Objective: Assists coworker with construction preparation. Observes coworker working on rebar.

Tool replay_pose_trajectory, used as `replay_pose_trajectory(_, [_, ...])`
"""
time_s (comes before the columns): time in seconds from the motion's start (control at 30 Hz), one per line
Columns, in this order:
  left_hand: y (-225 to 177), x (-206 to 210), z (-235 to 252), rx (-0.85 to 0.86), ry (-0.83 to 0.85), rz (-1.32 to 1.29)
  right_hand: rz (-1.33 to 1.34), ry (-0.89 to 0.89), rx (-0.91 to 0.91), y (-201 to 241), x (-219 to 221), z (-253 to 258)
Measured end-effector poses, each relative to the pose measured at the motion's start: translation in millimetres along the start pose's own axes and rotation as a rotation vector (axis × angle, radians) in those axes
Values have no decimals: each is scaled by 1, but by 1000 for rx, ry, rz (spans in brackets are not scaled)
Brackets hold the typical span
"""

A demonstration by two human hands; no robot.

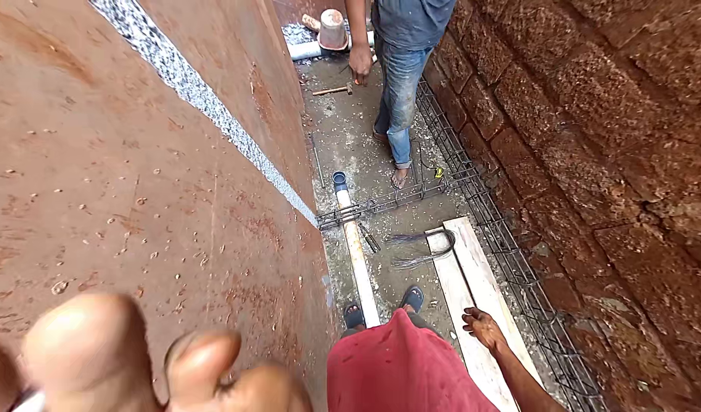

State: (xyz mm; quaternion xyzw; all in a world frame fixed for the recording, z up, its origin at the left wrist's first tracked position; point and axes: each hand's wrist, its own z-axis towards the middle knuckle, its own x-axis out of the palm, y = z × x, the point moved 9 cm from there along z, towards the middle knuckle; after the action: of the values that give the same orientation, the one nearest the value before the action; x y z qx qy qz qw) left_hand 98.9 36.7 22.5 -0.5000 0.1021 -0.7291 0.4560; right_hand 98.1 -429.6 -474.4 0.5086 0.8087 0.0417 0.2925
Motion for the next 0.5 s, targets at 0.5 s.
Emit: replay_pose_trajectory(0.5, [144,-114,10,-274,-211,226,59,-5,2,-15,11,-1])
